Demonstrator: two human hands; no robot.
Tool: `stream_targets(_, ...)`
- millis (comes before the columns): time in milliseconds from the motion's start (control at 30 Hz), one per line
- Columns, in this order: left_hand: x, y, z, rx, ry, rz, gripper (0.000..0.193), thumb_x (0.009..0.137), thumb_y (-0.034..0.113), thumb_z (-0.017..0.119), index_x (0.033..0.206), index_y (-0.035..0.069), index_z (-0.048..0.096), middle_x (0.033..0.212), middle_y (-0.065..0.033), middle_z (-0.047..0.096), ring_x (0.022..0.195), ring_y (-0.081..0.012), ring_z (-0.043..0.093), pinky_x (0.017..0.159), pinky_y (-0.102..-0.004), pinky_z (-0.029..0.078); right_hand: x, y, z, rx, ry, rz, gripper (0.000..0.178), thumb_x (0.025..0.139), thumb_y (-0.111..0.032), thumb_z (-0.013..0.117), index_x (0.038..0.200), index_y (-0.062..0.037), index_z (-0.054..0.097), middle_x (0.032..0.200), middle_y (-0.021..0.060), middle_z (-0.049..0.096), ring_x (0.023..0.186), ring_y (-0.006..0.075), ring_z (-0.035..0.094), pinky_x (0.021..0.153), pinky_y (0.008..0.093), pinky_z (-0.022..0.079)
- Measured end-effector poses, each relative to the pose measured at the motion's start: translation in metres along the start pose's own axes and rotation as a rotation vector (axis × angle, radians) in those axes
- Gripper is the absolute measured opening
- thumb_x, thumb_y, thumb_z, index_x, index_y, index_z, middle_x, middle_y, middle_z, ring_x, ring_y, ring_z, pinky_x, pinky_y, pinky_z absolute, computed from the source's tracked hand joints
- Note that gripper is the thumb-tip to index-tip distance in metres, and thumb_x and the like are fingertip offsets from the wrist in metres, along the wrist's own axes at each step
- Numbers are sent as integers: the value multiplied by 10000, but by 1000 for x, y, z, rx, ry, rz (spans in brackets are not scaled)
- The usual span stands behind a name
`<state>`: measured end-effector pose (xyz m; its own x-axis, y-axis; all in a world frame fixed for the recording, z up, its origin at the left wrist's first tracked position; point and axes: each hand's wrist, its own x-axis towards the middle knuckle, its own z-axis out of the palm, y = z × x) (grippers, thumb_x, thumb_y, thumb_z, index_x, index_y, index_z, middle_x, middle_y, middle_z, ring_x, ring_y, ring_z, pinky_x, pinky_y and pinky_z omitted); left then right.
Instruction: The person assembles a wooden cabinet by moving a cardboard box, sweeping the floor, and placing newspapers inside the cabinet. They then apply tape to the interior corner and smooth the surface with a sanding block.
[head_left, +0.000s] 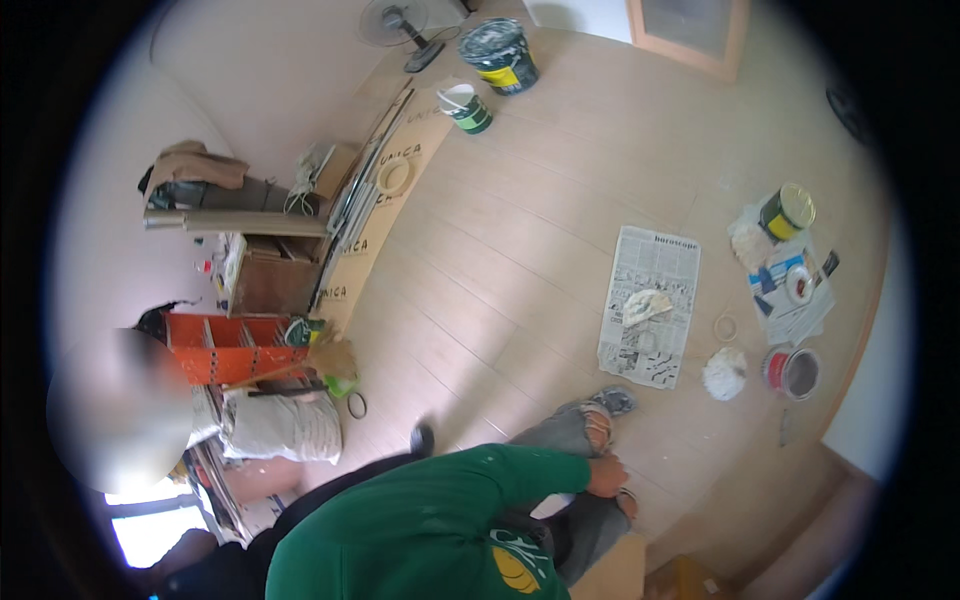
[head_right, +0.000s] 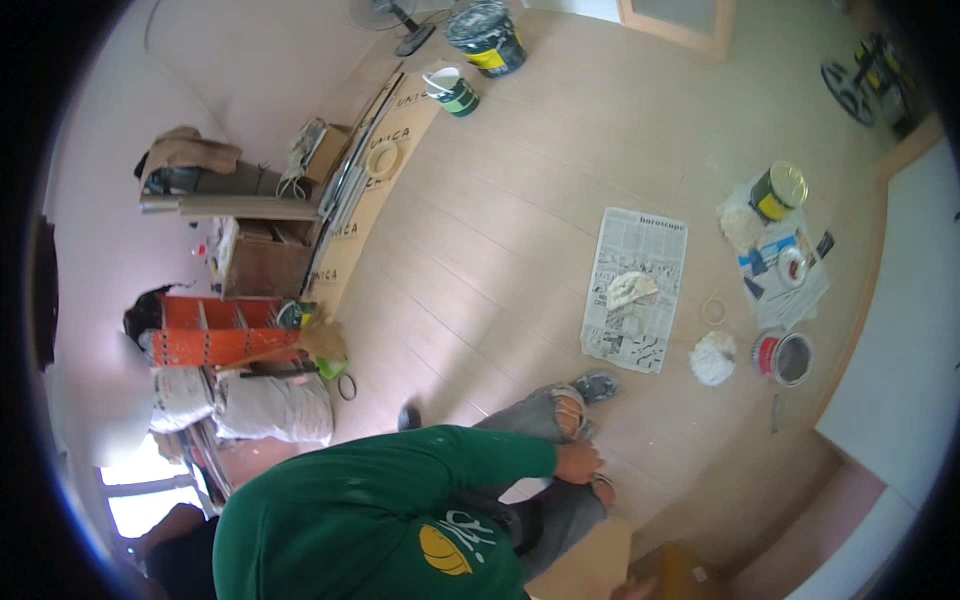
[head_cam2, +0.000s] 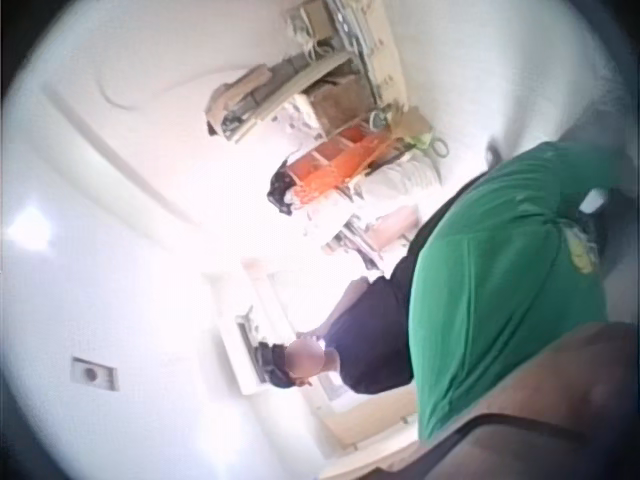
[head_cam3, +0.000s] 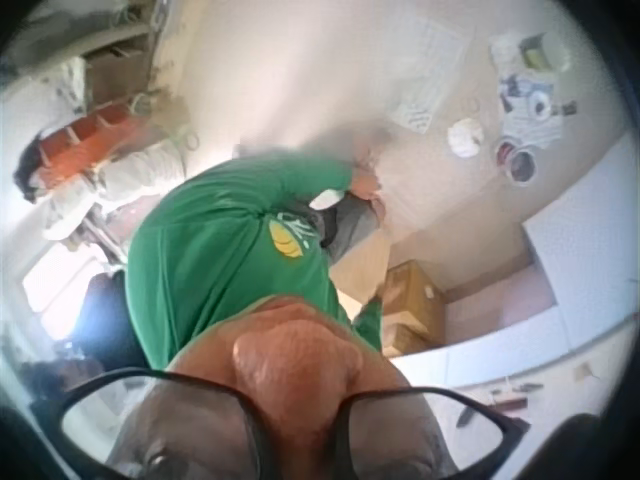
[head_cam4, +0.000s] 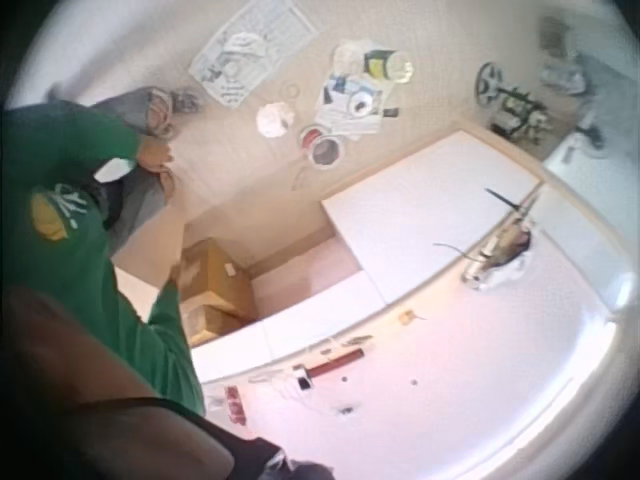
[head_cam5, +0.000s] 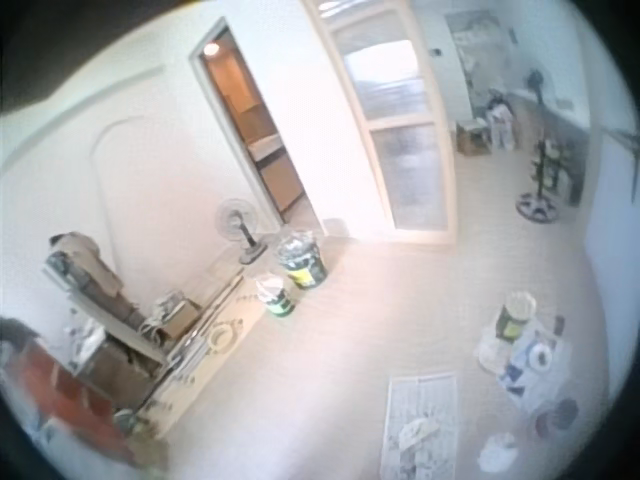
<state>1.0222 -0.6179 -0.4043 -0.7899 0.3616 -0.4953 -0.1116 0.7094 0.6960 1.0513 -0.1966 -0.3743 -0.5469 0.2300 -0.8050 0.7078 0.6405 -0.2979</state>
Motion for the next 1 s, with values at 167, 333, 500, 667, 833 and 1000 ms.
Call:
stream_targets(167,-153,40,-82,530,61,-127,553,771,380,694,1155,-15,749,1348,-292,607,1350,-469,476,1095,-655,356,-66,-202,44,135,-441,-196,545,1102,-354,464,1572,-79,443,1431,179,611,1252,285,600,1049,403,462)
stream_targets(333,-279,13,-86,23,178,-565,757,867,447,684,1415,-65,585,1606,-297,372,1506,-503,280,1176,-692,254,-132,-301,49,-112,-519,-286,570,1076,-425,521,1535,-87,497,1213,106,705,989,169,644,813,312,487)
stream_targets(500,-376,-56,-118,-551,138,-829,751,873,473,676,1410,-43,581,1568,-313,425,1464,-536,357,1154,-688,314,-125,-271,-1,-364,-428,-47,475,1056,-491,514,1279,-88,629,1079,84,693,814,196,621,680,347,496)
stream_targets(667,-488,-229,-47,-784,793,-956,705,916,503,634,1381,-26,594,1414,-318,571,1309,-497,544,1086,-572,448,-254,-280,24,-397,-217,-41,332,1047,-457,525,1119,-149,625,956,43,638,719,151,544,597,325,434)
stream_targets(833,-804,-425,72,-567,1122,-1596,765,941,566,654,1427,-15,549,1277,-304,669,1194,-448,648,1034,-488,516,-324,-315,205,-576,-321,1,345,1046,-472,529,1095,-148,634,918,36,631,694,159,549,589,332,450)
stream_targets(1000,-1085,-547,67,-1040,2085,-1642,598,957,476,638,1317,0,610,1160,-272,701,1090,-419,684,966,-474,535,-408,-366,447,-651,-323,-67,359,1044,-488,532,1071,-147,642,880,29,625,669,168,554,581,339,466)
